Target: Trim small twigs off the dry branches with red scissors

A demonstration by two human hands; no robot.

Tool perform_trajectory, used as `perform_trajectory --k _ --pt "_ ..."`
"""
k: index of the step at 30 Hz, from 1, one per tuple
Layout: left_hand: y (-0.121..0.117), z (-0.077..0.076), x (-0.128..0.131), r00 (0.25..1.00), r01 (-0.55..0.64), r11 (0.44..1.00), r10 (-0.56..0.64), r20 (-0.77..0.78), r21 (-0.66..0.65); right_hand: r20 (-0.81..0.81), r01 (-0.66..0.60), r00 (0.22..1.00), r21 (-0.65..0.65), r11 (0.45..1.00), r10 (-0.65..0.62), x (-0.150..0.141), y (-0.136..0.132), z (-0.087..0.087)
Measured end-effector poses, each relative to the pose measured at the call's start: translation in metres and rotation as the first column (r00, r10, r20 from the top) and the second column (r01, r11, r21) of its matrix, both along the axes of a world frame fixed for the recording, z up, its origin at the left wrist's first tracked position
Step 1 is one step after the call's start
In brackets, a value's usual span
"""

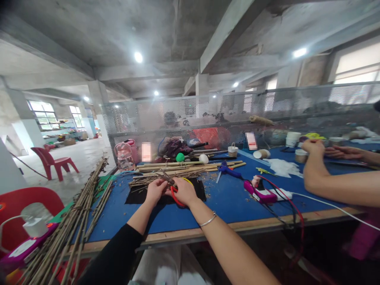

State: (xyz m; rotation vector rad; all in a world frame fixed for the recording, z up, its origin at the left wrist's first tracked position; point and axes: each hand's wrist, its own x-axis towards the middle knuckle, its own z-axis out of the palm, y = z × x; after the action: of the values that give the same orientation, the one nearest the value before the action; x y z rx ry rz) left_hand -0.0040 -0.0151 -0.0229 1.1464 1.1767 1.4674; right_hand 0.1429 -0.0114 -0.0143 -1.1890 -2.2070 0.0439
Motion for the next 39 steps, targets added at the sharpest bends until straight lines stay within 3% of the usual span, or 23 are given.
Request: perform_trajectory --k 8,15,24,33,39 --pt "-0.0004 -0.0016 0.0004 0.987 0.129 0.99 -0.133 0.085 0.057 -0.05 0.003 0.999 -0.029 1.0 -0.004 0.0016 -0.0005 0.0016" --pt "0.0049 -0.0079 -0.0021 0.987 0.128 0.99 -0.133 0.087 0.067 -0.05 -0.026 0.998 0.007 1.0 0.026 0.0002 0.0051 -0.0036" --pt "0.0027 -0.0048 0.001 0.98 0.133 0.988 -0.143 0.138 0.08 -0.135 -0.131 0.983 -0.072 0.989 0.121 0.0001 -0.0003 0.0021" --pt "-0.0014 -0.0001 0.0013 0.992 0.068 0.997 -0.065 0.108 -0.024 -0.091 -0.066 0.994 -0.116 0.991 0.056 0.0027 0.0033 -0.0031" --pt "0.0004 -0.0027 0.0008 0.983 0.097 0.995 -0.092 0.16 -0.025 -0.058 -0.029 0.998 -0.139 0.99 0.021 0.0027 0.0039 -0.0037"
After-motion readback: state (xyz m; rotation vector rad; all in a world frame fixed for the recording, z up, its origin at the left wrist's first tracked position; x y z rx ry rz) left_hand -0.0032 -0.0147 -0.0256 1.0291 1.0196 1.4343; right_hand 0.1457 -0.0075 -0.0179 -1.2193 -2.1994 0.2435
